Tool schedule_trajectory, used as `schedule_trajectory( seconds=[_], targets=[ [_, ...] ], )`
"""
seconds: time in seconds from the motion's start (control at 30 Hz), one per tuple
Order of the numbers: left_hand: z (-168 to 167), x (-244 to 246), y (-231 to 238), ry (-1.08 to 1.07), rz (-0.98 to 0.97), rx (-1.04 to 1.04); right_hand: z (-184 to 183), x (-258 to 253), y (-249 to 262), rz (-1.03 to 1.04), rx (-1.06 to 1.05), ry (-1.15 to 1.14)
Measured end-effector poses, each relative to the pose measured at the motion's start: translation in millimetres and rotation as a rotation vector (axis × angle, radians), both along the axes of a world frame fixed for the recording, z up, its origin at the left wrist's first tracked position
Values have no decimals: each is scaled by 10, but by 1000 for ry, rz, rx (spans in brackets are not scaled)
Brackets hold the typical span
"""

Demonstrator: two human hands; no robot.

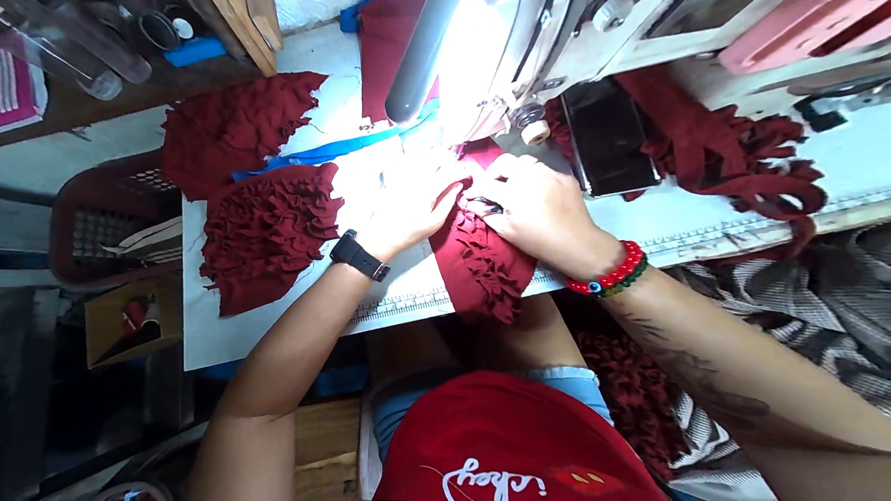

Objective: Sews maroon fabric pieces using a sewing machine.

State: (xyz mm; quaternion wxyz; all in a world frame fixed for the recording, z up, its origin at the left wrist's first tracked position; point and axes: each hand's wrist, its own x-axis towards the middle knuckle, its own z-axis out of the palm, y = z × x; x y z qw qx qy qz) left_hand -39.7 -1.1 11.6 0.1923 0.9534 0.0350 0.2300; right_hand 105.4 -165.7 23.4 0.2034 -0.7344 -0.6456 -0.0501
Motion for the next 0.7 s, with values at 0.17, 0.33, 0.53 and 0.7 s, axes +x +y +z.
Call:
schedule_trajectory(
  seconds=[0.17, 0.33, 0.53, 0.7],
  targets=[
    [-65, -17, 22, 45, 22, -52, 50, -21, -17, -84, 40, 87],
    [-4, 6, 16, 110, 61, -31, 86, -77, -21, -126, -61, 146],
    [59, 117, 42, 173, 75, 55, 263, 16, 52, -203, -171, 345],
    [-4, 143, 48, 113, 88, 41, 293, 114, 111, -210, -194, 480]
  ],
)
